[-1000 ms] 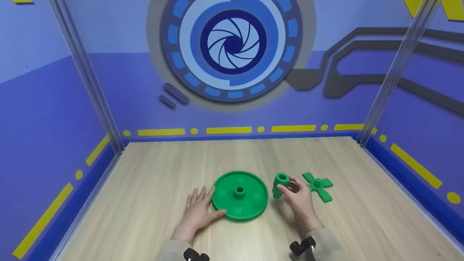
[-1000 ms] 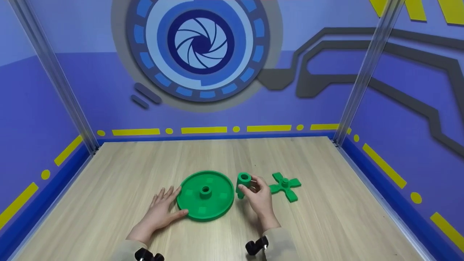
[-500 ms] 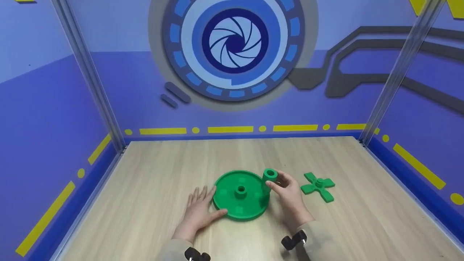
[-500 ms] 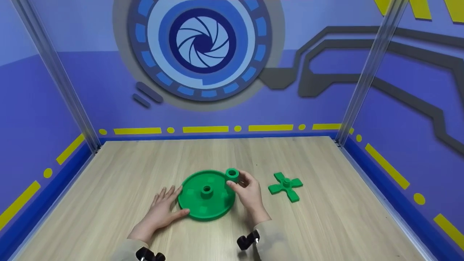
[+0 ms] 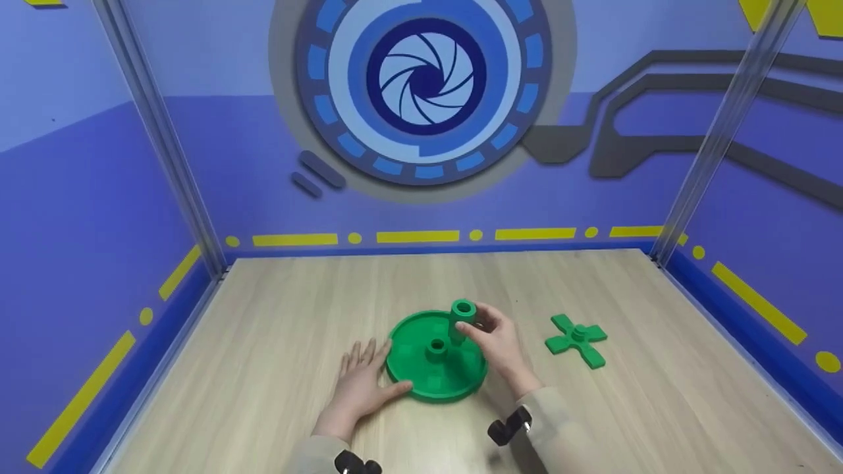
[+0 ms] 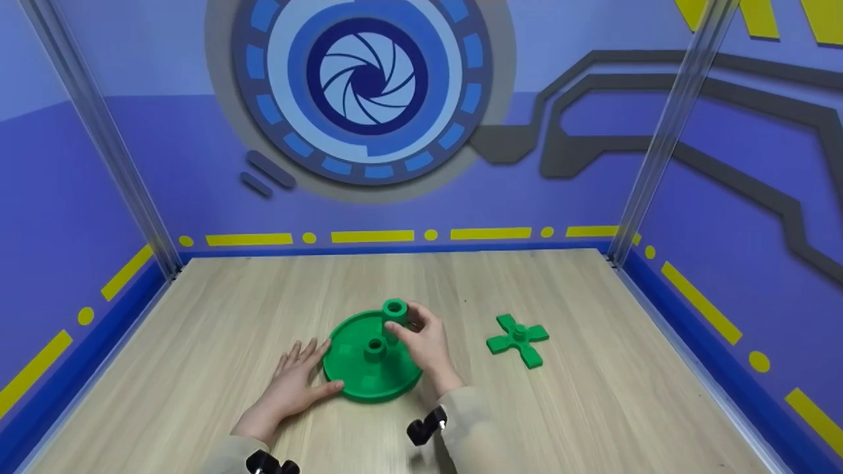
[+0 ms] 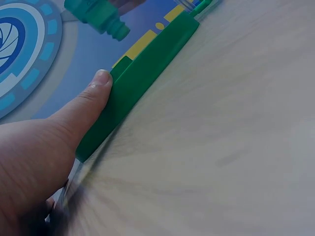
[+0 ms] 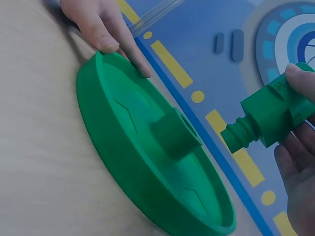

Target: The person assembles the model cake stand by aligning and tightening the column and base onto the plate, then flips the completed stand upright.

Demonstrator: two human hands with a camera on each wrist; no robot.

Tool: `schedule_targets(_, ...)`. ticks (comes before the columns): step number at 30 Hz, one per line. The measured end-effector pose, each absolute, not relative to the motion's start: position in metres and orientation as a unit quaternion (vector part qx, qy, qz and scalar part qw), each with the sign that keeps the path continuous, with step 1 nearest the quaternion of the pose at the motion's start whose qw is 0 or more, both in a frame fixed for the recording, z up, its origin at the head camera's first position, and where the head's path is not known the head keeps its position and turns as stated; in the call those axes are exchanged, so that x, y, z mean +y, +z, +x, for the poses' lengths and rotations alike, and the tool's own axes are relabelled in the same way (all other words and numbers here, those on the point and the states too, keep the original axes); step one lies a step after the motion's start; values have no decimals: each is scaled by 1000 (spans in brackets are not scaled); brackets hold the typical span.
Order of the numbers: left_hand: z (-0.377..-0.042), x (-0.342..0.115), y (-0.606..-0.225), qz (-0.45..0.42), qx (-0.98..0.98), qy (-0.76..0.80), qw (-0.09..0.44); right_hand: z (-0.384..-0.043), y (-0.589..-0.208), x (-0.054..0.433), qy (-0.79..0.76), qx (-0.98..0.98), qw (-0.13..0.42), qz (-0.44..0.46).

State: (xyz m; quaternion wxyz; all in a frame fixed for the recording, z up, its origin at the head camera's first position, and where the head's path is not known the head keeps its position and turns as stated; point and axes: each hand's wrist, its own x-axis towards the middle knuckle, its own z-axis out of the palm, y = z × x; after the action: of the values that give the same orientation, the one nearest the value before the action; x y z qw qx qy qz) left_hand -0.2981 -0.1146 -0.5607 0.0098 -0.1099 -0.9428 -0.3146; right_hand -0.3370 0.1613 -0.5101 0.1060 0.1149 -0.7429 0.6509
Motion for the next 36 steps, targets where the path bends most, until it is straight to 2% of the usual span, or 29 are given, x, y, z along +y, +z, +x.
schedule_targets(9, -299, -115, -560, -104, -947, -305, 1, -343, -515, 142, 640, -752, 93, 126)
schedule_targets(16, -298, -115, -561, -108, -945, -307, 14, -347, -517, 133, 643, -750, 85, 131)
schedule_targets(36, -298, -115, -563, -111, -946, -304, 15, -352, -531, 132, 636, -760, 62, 121)
